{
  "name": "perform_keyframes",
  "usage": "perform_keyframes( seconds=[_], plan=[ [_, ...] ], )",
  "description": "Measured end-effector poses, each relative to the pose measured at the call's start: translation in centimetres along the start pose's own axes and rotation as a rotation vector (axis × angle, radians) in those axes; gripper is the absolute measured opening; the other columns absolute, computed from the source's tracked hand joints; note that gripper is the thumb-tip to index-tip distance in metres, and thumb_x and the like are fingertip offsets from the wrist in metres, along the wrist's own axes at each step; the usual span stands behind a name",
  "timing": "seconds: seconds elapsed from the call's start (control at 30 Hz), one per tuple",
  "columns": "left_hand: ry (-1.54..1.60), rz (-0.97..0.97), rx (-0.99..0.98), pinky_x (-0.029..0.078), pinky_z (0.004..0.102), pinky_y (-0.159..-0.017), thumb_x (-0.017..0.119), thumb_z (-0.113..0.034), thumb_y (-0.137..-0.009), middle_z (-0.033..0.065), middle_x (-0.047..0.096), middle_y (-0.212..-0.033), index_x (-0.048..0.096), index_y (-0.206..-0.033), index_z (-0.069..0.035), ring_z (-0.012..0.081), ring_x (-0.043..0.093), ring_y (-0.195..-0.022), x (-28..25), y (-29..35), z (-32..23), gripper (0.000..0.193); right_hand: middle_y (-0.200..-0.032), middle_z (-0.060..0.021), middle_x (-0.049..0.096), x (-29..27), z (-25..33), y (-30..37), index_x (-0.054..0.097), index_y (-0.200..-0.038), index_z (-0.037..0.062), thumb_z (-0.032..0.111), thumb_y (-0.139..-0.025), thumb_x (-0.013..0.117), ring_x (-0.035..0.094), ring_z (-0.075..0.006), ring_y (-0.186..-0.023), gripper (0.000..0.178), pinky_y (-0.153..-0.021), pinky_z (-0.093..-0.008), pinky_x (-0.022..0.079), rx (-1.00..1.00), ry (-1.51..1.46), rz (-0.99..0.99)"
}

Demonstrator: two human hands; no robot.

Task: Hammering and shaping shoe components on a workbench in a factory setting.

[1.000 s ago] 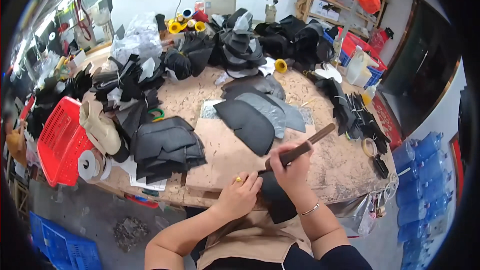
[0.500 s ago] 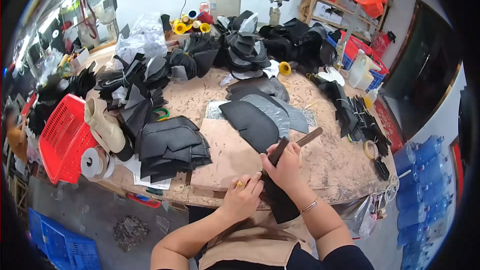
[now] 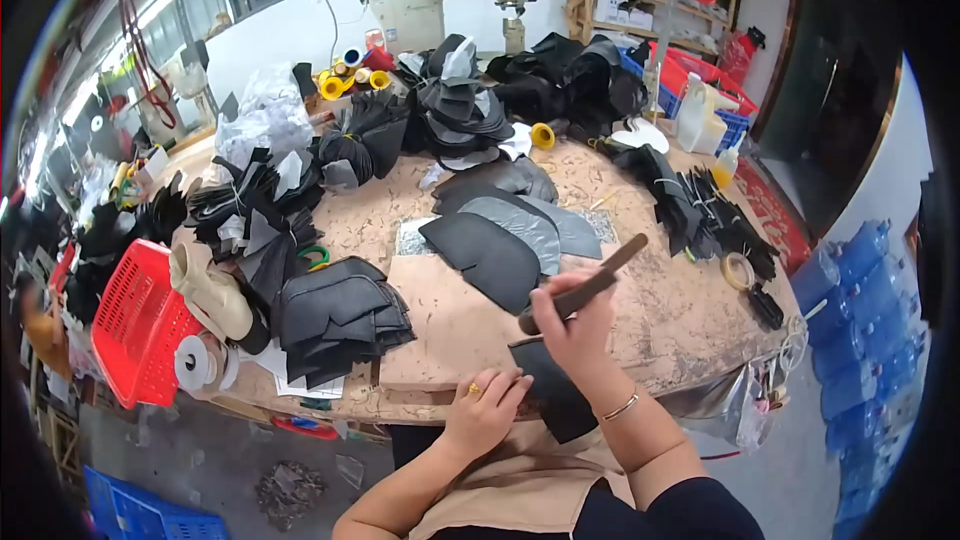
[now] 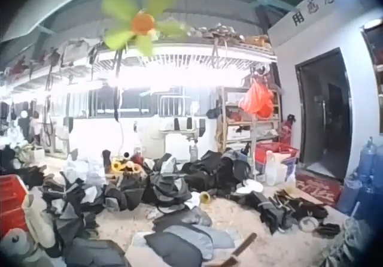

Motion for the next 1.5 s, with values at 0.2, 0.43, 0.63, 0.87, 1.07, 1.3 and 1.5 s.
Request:
perform_keyframes(
  seconds=[0.2, 0.43, 0.63, 0.87, 1.07, 1.3, 1.5],
  plan=[
    [0.01, 0.052, 0.109, 0.043, 0.0359, -0.09, 0.059, -0.008, -0.08, 0.0056, 0.063, -0.118, 0.069, -0.108, -0.014, 0.0219, 0.058, -0.106, 0.5, -2.4, -0.9, 0.031, -0.079, -0.0034, 0.061, -0.6, -3.8, 1.1, 0.06, -0.086, 0.0085, 0.02, -0.075, 0.076, 0.056, -0.025, -0.08, 0.023, -0.089, -0.0424, 0.037, -0.072, 0.123, 0.072],
    [1.438, -0.485, -0.834, 0.057, 0.0317, -0.067, 0.057, 0.002, -0.091, 0.0059, 0.068, -0.099, 0.062, -0.117, -0.01, 0.0154, 0.064, -0.081, -3.4, -4.4, 3.8, 0.029, -0.084, -0.0093, 0.06, -5.8, -7.1, 2.1, 0.062, -0.088, 0.0071, 0.021, -0.075, 0.077, 0.056, -0.0301, -0.086, 0.025, -0.086, -0.0436, 0.037, -0.042, 0.381, -0.235],
    [1.545, -0.708, -0.864, 0.058, 0.0331, -0.064, 0.06, -0.002, -0.092, 0.0031, 0.062, -0.088, 0.056, -0.125, -0.012, 0.0147, 0.062, -0.073, -5.9, -4.8, 1.5, 0.034, -0.089, -0.0111, 0.06, -6.4, -8.9, 4.9, 0.062, -0.093, 0.0029, 0.024, -0.074, 0.077, 0.054, -0.0333, -0.091, 0.032, -0.091, -0.0436, 0.036, 0.049, 0.328, -0.275],
    [0.957, -0.791, -0.893, 0.055, 0.0293, -0.064, 0.068, -0.016, -0.09, 0.0084, 0.061, -0.091, 0.046, -0.127, 0.0, 0.0137, 0.061, -0.07, -8.2, -1.1, 7.1, 0.046, -0.097, -0.017, 0.056, -5.4, -10.3, 5.6, 0.058, -0.097, -0.001, 0.036, -0.075, 0.072, 0.048, -0.0365, -0.1, 0.045, -0.095, -0.0483, 0.031, 0.194, 0.401, -0.21],
    [-0.314, -0.453, -0.561, 0.035, 0.0438, -0.105, 0.061, -0.002, -0.086, 0.022, 0.058, -0.124, 0.056, -0.126, -0.001, 0.038, 0.05, -0.12, -13.9, 0.7, 12.5, 0.041, -0.095, -0.0109, 0.06, -6.0, -9.1, 4.4, 0.06, -0.097, 0.0013, 0.029, -0.076, 0.074, 0.052, -0.0336, -0.095, 0.037, -0.091, -0.0443, 0.033, 0.078, 0.344, -0.291],
    [0.128, 0.313, -0.076, 0.052, 0.042, -0.074, 0.059, -0.013, -0.084, 0.0103, 0.069, -0.086, 0.068, -0.092, -0.01, 0.0279, 0.067, -0.082, -2.1, 12.9, 1.9, 0.013, -0.094, -0.0121, 0.061, -5.5, -8.5, 4.2, 0.06, -0.097, 0.0012, 0.031, -0.076, 0.074, 0.053, -0.033, -0.093, 0.039, -0.092, -0.0446, 0.034, 0.108, 0.373, -0.27],
    [0.166, 1.453, -0.34, 0.034, 0.0534, -0.103, 0.047, -0.024, -0.092, 0.0212, 0.056, -0.127, 0.057, -0.125, -0.004, 0.0299, 0.051, -0.124, 13.8, 18.9, 3.1, 0.04, -0.093, -0.0143, 0.06, -6.8, -9.2, 5.0, 0.06, -0.097, 0.0011, 0.029, -0.076, 0.073, 0.052, -0.0337, -0.094, 0.037, -0.091, -0.044, 0.033, 0.128, 0.33, -0.257]
  ],
)
Point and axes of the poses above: each hand's wrist, its own y-axis away from the middle knuckle, its own x-axis out of the palm, z = x × y, the point moved 2 cm from there along -y, towards the middle knuckle
